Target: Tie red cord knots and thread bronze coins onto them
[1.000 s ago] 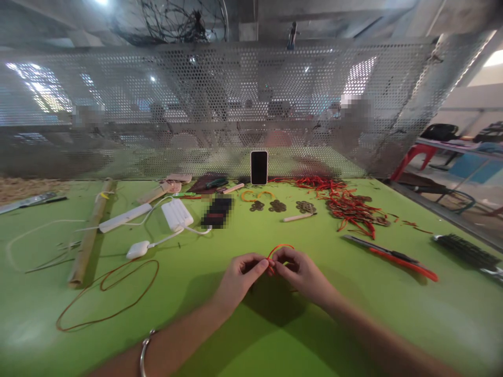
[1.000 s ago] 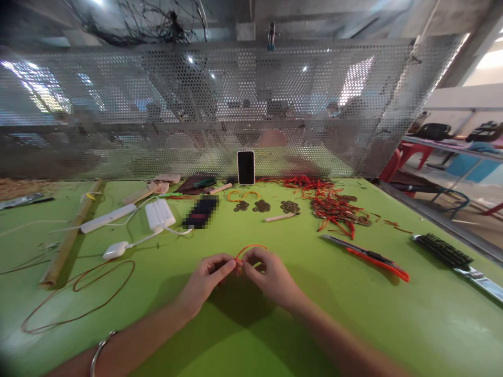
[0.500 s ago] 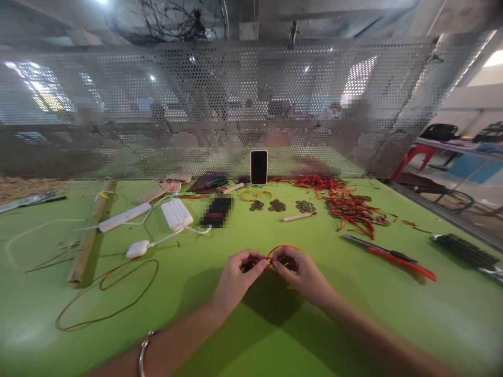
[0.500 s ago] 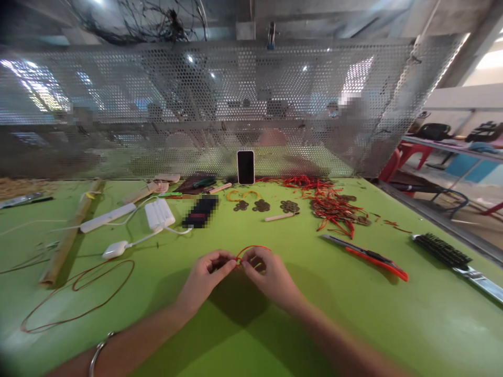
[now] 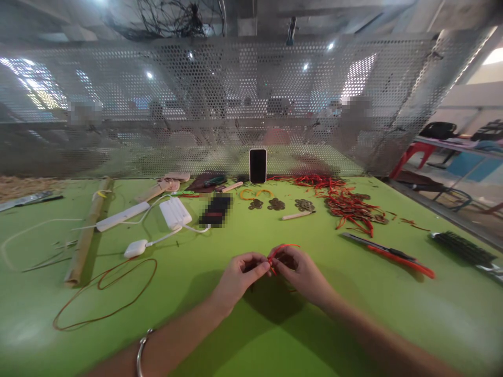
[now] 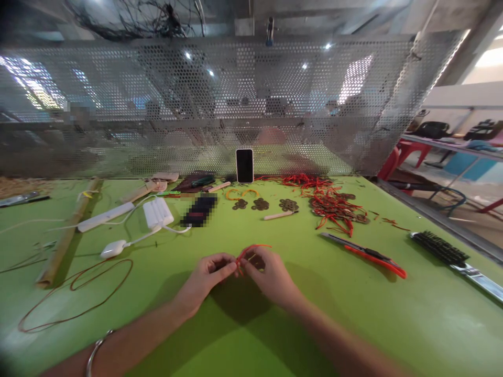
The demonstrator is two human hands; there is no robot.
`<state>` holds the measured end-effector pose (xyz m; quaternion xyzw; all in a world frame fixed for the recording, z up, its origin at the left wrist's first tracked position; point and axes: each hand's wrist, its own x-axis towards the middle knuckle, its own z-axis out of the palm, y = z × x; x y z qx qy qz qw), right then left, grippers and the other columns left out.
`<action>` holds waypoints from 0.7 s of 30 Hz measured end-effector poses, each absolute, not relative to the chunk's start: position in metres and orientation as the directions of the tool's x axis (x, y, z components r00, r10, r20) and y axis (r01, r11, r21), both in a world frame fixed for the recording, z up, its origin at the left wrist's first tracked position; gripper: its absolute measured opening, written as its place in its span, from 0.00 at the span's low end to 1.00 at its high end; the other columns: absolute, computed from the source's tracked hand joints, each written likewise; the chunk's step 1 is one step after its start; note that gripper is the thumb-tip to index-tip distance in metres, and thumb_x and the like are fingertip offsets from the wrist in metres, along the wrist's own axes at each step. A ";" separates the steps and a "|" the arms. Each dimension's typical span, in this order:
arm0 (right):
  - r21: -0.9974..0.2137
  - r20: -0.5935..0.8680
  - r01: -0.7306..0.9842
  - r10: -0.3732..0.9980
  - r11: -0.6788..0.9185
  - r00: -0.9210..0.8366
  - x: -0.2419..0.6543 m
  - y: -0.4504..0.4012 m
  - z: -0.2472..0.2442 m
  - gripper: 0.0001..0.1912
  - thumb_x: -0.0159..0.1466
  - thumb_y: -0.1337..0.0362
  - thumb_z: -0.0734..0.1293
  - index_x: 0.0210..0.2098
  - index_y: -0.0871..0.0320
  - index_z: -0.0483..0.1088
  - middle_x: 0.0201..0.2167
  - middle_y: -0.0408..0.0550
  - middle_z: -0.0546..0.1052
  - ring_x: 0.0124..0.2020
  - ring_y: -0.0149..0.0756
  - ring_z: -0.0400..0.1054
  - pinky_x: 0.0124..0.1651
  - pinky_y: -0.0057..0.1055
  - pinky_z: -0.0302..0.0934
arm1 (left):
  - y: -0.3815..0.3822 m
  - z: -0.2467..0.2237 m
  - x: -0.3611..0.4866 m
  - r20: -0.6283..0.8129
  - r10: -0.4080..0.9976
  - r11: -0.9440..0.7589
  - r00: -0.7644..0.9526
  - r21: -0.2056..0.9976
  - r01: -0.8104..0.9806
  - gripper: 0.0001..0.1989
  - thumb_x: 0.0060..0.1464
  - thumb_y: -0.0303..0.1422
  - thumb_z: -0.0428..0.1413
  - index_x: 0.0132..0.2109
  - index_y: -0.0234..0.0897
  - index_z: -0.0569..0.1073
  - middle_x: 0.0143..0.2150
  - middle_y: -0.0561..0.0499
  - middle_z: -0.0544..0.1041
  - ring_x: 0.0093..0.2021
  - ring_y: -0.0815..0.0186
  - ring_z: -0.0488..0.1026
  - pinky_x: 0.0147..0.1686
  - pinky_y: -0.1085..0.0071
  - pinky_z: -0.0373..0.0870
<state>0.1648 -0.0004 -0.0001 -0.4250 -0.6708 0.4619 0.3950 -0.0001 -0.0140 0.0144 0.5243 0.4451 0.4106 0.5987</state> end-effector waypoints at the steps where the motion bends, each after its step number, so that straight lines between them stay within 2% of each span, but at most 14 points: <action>1: -0.958 0.135 0.197 0.935 0.208 -0.328 0.165 -0.001 0.000 0.07 0.60 0.61 0.62 0.34 0.59 0.68 0.28 0.47 0.74 0.30 0.34 0.69 0.34 0.31 0.65 | -0.014 0.015 0.000 -0.105 0.957 0.117 0.270 0.993 -0.029 0.12 0.45 0.40 0.61 0.31 0.34 0.75 0.27 0.51 0.75 0.29 0.69 0.68 0.31 0.75 0.62; 7: -0.971 0.158 0.124 0.935 0.206 -0.318 0.169 -0.002 0.006 0.11 0.60 0.61 0.63 0.40 0.60 0.68 0.33 0.49 0.74 0.35 0.35 0.70 0.38 0.31 0.65 | -0.016 0.017 0.001 -0.114 0.970 0.119 0.214 0.993 -0.007 0.11 0.44 0.39 0.61 0.29 0.34 0.75 0.26 0.53 0.74 0.28 0.69 0.67 0.29 0.75 0.61; 13: -0.966 0.156 0.160 0.948 0.205 -0.276 0.168 -0.002 0.009 0.12 0.59 0.57 0.64 0.32 0.61 0.71 0.30 0.49 0.75 0.33 0.35 0.70 0.36 0.30 0.65 | -0.015 0.015 0.001 -0.121 0.969 0.122 0.216 0.992 0.009 0.12 0.44 0.40 0.61 0.29 0.34 0.75 0.26 0.52 0.73 0.28 0.69 0.67 0.29 0.75 0.61; 21: -0.974 0.146 0.136 0.958 0.184 -0.247 0.167 -0.002 0.010 0.12 0.59 0.57 0.64 0.31 0.60 0.70 0.28 0.48 0.75 0.30 0.34 0.69 0.33 0.28 0.64 | -0.016 0.017 0.002 -0.123 0.971 0.124 0.206 0.992 0.004 0.11 0.43 0.39 0.61 0.28 0.35 0.74 0.26 0.53 0.73 0.27 0.69 0.67 0.28 0.75 0.61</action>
